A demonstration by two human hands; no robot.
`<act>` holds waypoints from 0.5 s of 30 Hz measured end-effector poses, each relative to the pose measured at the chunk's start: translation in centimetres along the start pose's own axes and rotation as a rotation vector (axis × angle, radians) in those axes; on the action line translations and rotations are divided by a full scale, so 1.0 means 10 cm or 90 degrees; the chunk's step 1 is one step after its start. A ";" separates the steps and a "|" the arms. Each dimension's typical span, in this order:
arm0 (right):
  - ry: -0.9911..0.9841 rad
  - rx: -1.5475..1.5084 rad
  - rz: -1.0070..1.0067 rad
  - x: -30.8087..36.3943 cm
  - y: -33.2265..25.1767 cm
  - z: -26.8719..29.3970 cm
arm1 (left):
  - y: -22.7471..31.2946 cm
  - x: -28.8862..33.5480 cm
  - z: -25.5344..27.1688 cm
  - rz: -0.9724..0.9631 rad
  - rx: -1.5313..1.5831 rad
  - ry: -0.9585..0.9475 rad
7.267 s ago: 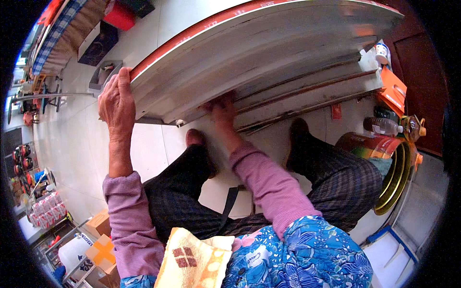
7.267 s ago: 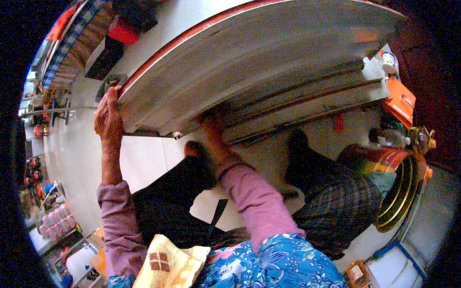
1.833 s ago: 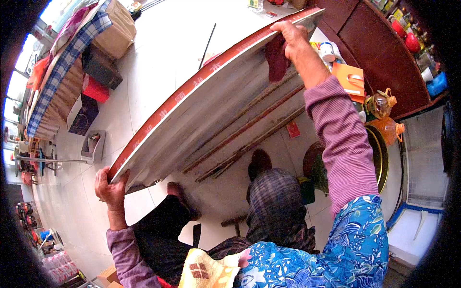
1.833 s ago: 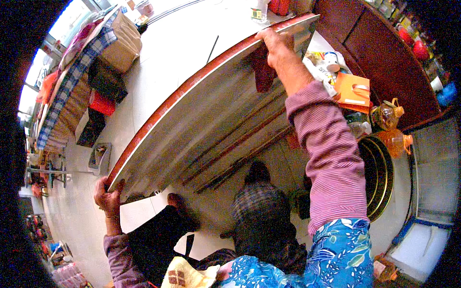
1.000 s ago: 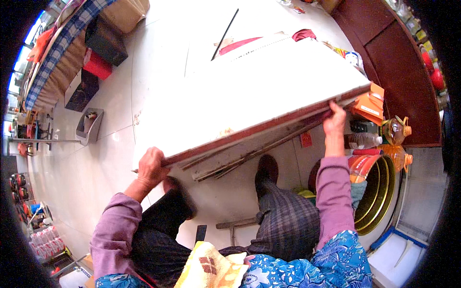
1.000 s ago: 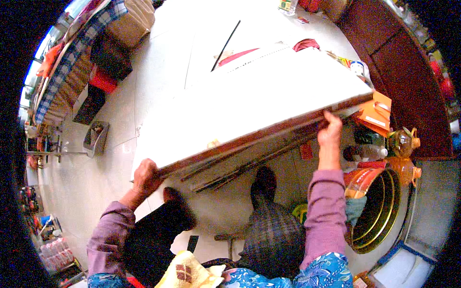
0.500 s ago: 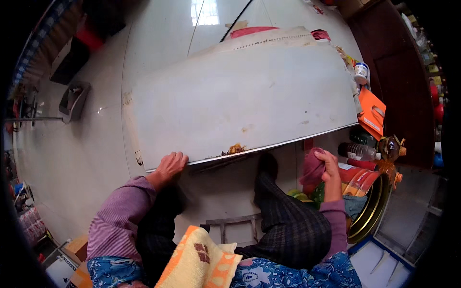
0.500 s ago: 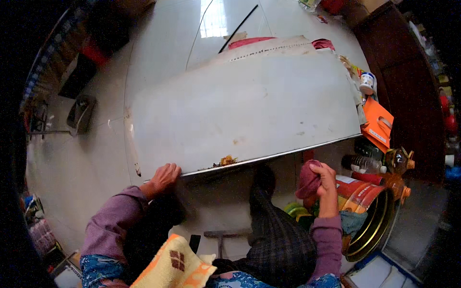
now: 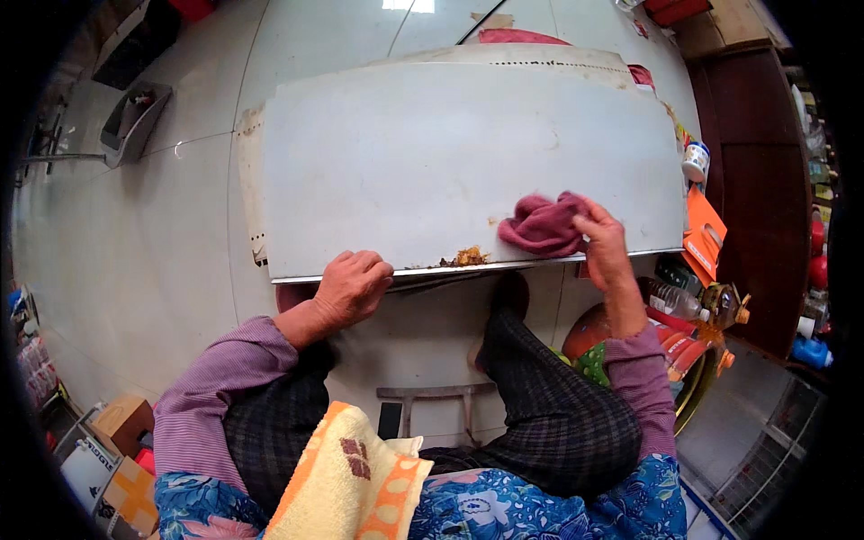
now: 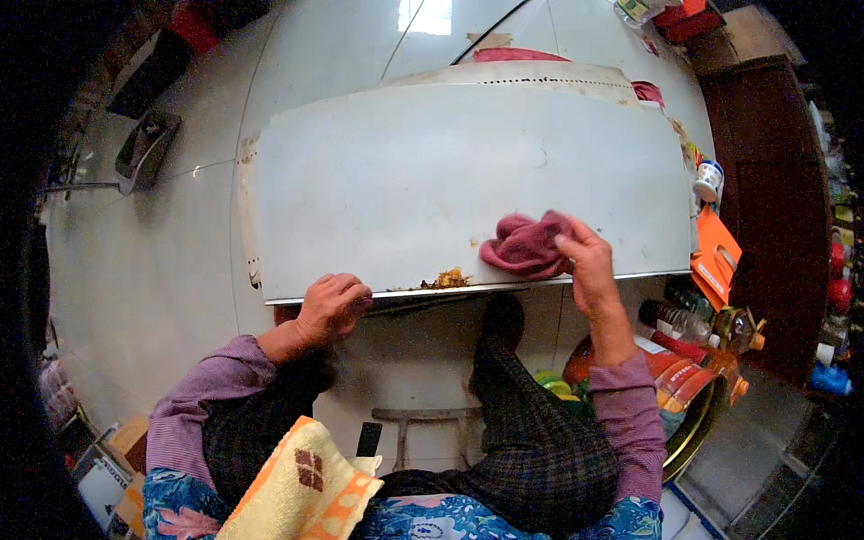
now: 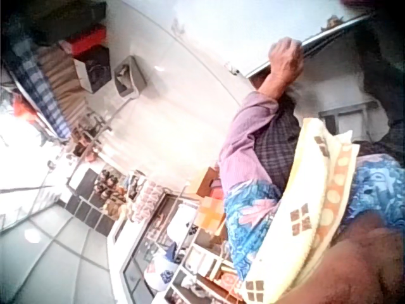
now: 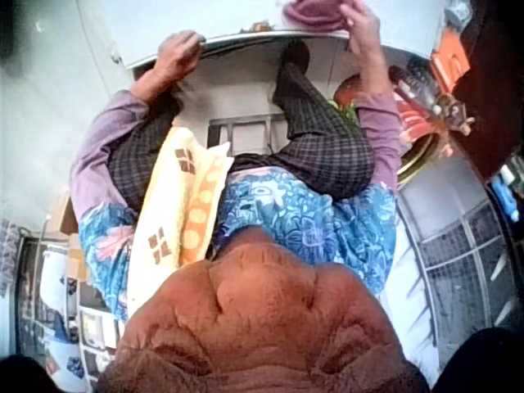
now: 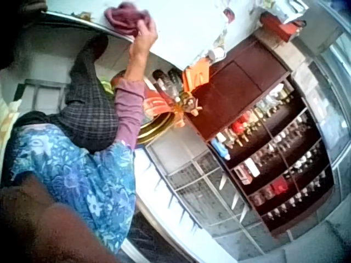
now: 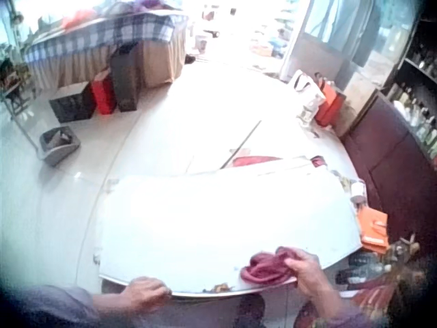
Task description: The person wipes a large white metal shelf panel with a pink cloth, wringing the cloth out in a bucket of water halfway through, and continues cleaning both sides of the panel.
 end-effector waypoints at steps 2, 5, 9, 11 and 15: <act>0.127 0.306 0.029 -0.13 0.18 0.14 | 0.00 -0.04 -0.01 0.009 0.005 -0.018; 0.324 0.692 0.324 0.04 0.01 0.00 | -0.06 0.04 -0.04 0.017 0.010 -0.038; 0.269 0.833 0.509 0.22 -0.23 -0.64 | -0.11 0.13 -0.02 0.025 0.011 -0.049; 0.163 0.839 0.522 0.20 -0.16 -0.76 | -0.11 0.11 -0.06 0.027 0.018 -0.053; 0.051 0.912 0.506 0.24 0.00 -0.93 | -0.15 0.11 -0.11 0.036 0.026 -0.042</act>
Point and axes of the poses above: each hand's wrist, its own x-axis away from the middle knuckle, its own z-axis out of the back of the hand, y = z × x, the point moved 5 cm from there along -x, towards the middle knuckle, and after that the axes turned 7 degrees about -z, right-handed, at the moved point
